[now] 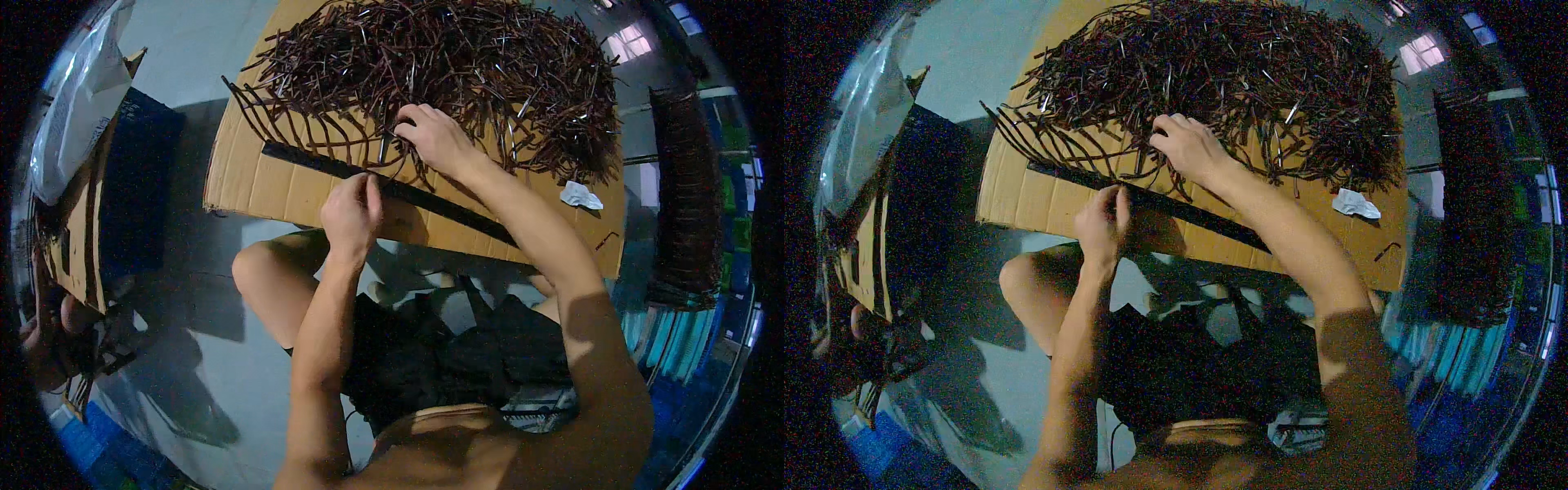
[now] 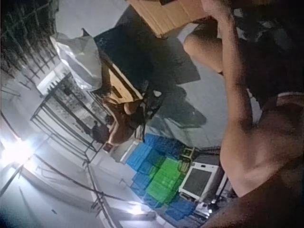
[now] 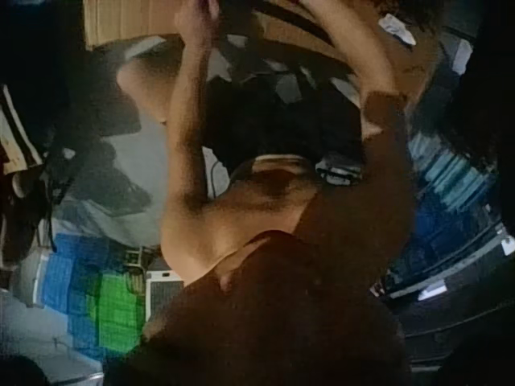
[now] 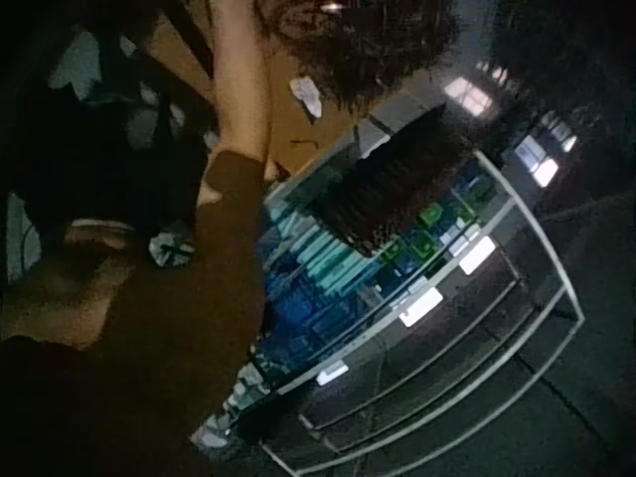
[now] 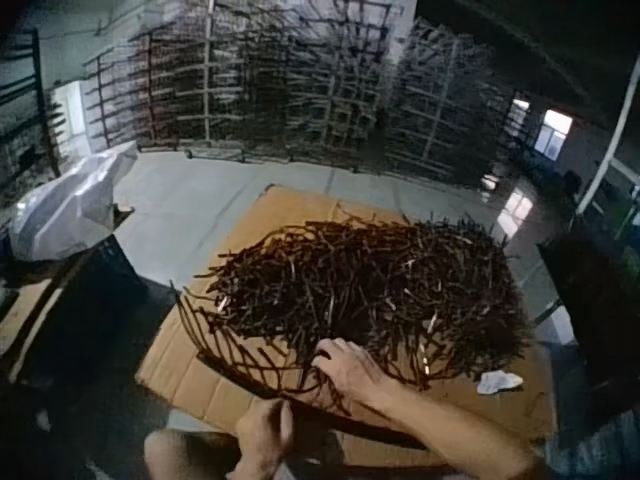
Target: The person sits on the floor and repeatedly picks up small, dark, curved wire pieces from a pile on a cardboard sheet. They insert each piece into a long black strip held in their lap, then place the strip into a nearby rack. The person continues this process, occasionally gathering more wires from the pile.
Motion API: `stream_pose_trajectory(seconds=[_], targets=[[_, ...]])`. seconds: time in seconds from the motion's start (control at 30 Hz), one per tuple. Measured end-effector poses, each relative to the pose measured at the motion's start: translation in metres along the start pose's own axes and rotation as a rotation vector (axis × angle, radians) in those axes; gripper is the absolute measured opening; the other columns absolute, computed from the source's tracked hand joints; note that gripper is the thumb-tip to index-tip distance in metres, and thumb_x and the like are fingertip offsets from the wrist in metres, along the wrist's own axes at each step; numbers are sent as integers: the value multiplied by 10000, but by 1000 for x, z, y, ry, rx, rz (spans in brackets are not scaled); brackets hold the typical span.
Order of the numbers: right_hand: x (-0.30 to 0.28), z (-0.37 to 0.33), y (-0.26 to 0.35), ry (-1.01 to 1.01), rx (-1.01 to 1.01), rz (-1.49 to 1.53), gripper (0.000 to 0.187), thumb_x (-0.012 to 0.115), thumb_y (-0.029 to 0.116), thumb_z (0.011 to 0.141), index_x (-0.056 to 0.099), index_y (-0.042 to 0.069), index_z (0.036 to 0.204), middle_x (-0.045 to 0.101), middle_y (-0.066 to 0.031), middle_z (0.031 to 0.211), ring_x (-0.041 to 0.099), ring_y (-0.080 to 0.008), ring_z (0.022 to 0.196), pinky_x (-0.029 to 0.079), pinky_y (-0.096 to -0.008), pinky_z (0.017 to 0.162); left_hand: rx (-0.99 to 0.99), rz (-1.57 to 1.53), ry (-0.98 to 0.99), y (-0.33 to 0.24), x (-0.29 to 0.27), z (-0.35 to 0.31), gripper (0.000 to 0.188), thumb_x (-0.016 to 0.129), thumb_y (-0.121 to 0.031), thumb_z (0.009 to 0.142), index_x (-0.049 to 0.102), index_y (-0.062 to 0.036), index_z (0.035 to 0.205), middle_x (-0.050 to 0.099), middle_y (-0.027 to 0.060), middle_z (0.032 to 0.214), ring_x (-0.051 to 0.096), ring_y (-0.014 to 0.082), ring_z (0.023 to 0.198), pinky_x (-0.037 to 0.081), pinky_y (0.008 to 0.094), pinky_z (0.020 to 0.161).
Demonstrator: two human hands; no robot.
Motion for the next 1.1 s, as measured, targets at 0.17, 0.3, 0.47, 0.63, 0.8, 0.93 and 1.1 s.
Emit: stream_pose_trajectory(seconds=[0.17,0.3,0.47,0.63,0.8,0.93,1.1], targets=[[-13,-6,-7,-160,165,191,203,574,-6,768,616,46,960,581,-88,996,582,-292,909,494,-335,771,124,2,-35,-4,5,-2,162,662,-191,826,648,-50,905,646,147,799,628,321,711,500,366,632],[-17,-16,30,-167,572,828,130,594,28,860,592,17,989,643,-71,879,617,-154,771,486,-253,691,93,45,-17,-1,7,0,161,667,-188,816,642,-57,906,642,142,816,624,323,744,497,369,647],[-2,-21,57,-200,697,1074,149,662,73,822,587,-4,925,666,-93,818,637,-125,754,510,-278,687,141,80,-4,-3,7,2,113,625,-168,809,621,-54,807,626,107,752,593,295,723,468,396,643],[2,-23,58,-245,643,1004,145,663,84,823,589,1,916,672,-106,810,647,-140,761,507,-278,696,171,58,-32,-11,4,4,93,624,-144,799,611,-53,785,619,107,736,584,294,690,465,396,626],[-8,-18,64,-135,566,907,117,613,34,861,576,-3,966,679,-76,889,647,-142,847,508,-268,747,98,87,55,-2,8,1,141,642,-160,798,626,-58,894,626,139,812,602,332,777,482,399,659],[-12,-5,65,1,334,773,132,601,28,813,624,13,943,665,-73,833,634,-174,795,507,-313,703,73,140,72,0,6,1,148,647,-178,811,635,-50,884,634,140,783,610,331,729,484,390,633],[15,46,34,378,578,943,255,490,105,895,574,16,1118,634,-73,815,610,-145,635,509,-281,565,-108,172,-60,20,-23,6,183,643,-265,843,654,-89,793,651,106,717,626,298,658,488,389,589]])
Point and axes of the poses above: each hand's wrist, its own z-axis towards the middle knuckle, its own x-axis out of the palm, y = z × x, the point moved 4 cm from there along z, towards the middle knuckle
